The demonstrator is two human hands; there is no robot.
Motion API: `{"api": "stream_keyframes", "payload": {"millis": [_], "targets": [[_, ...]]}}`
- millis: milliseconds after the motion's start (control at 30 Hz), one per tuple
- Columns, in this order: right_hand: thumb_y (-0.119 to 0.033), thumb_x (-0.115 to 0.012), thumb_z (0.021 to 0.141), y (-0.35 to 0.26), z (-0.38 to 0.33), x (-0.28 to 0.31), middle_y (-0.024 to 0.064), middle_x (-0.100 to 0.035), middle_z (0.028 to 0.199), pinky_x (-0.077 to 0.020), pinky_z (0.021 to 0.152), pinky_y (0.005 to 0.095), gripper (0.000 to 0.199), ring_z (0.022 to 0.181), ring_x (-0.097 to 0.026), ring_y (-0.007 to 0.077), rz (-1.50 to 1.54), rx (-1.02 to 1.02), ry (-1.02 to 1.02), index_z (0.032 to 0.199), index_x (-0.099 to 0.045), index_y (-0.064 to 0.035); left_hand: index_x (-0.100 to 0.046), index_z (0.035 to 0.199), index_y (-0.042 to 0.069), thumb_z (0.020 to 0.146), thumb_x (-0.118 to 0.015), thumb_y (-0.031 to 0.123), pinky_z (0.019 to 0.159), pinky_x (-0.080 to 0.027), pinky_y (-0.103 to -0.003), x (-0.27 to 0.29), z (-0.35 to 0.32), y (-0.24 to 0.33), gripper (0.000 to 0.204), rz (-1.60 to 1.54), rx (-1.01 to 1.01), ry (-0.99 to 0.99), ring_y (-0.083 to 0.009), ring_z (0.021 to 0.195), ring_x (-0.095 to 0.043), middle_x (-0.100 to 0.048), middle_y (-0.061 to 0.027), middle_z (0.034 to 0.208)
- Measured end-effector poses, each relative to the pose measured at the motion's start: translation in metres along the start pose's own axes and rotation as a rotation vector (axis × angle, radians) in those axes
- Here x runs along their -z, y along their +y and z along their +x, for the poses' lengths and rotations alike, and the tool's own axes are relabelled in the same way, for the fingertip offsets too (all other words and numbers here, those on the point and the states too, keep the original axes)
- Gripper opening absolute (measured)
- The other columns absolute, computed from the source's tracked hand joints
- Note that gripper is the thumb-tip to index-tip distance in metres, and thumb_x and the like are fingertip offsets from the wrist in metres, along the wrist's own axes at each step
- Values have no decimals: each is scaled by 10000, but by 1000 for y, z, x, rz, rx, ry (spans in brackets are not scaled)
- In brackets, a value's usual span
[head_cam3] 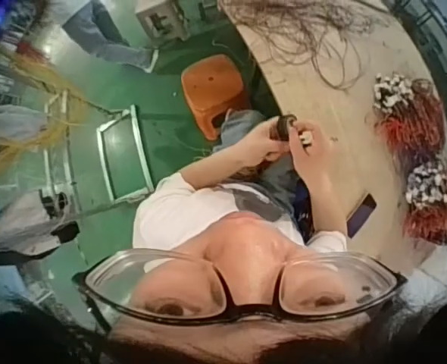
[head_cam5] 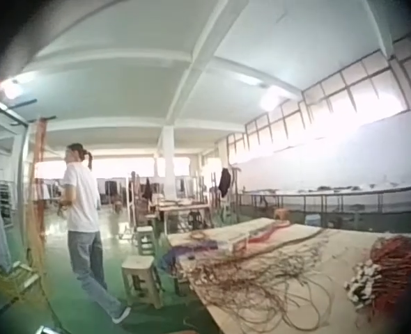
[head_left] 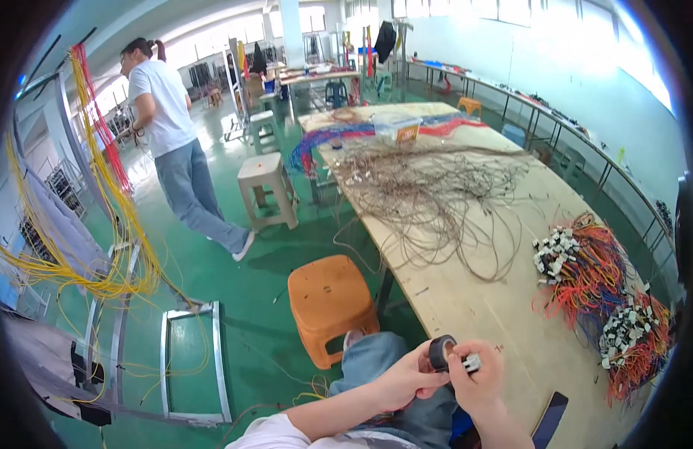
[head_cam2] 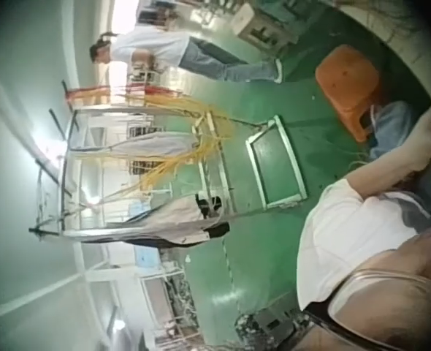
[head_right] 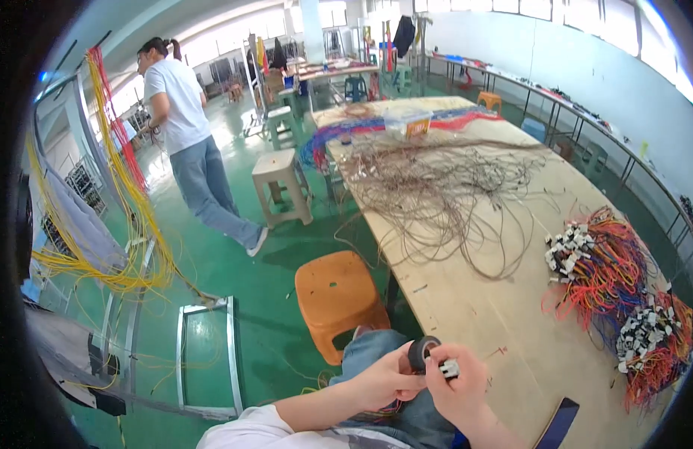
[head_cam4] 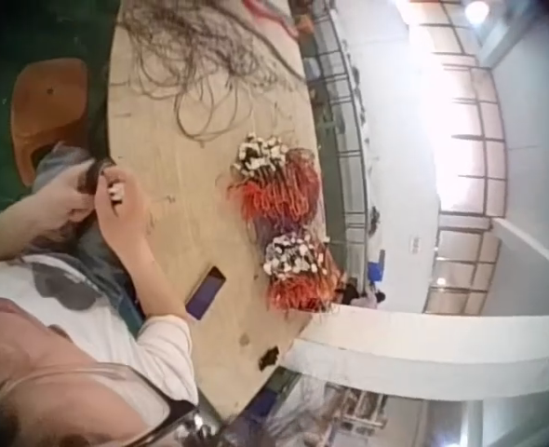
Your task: Applying electrical tape to wire bundles and organizing cables at a factory workstation.
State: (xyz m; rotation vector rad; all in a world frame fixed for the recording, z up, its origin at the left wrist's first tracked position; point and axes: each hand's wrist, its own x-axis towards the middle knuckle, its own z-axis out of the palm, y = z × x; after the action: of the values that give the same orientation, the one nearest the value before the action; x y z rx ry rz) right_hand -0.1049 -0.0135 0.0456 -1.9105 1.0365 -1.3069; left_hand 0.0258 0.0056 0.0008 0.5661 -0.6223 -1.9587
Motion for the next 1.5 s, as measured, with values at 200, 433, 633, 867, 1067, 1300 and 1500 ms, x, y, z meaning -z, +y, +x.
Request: {"api": "stream_keyframes", "payload": {"millis": [200, 433, 633, 867, 1067, 1300, 1500], "targets": [[-18, -628, 699, 2, -14, 0, 79, -588, 654, -439, 510, 249, 102, 583, -574, 127, 26, 16, -20, 767, -553, -34, -483, 947, 99, 827, -537, 214, 434, -249, -178, 8, -8, 6, 174, -299, -57, 179, -67, 533, -384, -489, -1, 757], [15, -597, 708, -4, 7, 8, 29, -557, 705, -397, 505, 209, 107, 571, -498, 71, 209, -366, -21, 791, -545, -28, -504, 870, 29, 845, -468, 23, 559, -300, -170, 14, -11, 6, 45, 96, -201, -67, -76, 710, -401, -416, -22, 854], [58, -555, 658, -20, 10, 4, 21, -497, 705, -380, 448, 192, 410, 558, -478, 70, 593, -394, 65, 1050, -472, -28, -528, 818, 11, 804, -574, 39, 669, -363, -202, -1, 2, 1, 55, 380, -530, -66, -98, 787, -456, -456, -33, 856], [-64, -624, 769, -2, -1, 13, 22, -532, 759, -408, 621, 231, 59, 653, -487, 117, 105, -261, -174, 790, -582, -29, -390, 1110, 58, 779, -602, 54, 648, -370, -202, 8, -5, -12, 393, 613, -388, 39, -73, 758, -437, -454, -13, 844], [8, -606, 764, -4, -1, 4, 53, -514, 900, -420, 671, 230, 60, 736, -522, 133, 175, -338, -250, 751, -547, 4, -290, 1230, 83, 772, -608, 143, 392, -275, -183, 10, 5, -2, 561, 58, -24, -157, -46, 488, -381, -449, 0, 766], [-53, -627, 761, -6, -14, 3, 108, -560, 870, -426, 698, 293, 113, 768, -533, 192, -29, -67, -161, 739, -527, -6, -449, 874, 117, 836, -528, 336, 365, -187, -178, 11, -1, 1, 235, -288, -63, 58, -31, 437, -324, -454, 10, 639], [-102, -619, 777, 0, -4, 6, 108, -561, 808, -423, 638, 283, 145, 687, -516, 163, 321, -254, -57, 716, -514, -24, -438, 948, 71, 794, -568, 286, 470, -270, -182, 16, -1, -2, 294, -6, -330, -248, -45, 544, -348, -435, 20, 704]]}}
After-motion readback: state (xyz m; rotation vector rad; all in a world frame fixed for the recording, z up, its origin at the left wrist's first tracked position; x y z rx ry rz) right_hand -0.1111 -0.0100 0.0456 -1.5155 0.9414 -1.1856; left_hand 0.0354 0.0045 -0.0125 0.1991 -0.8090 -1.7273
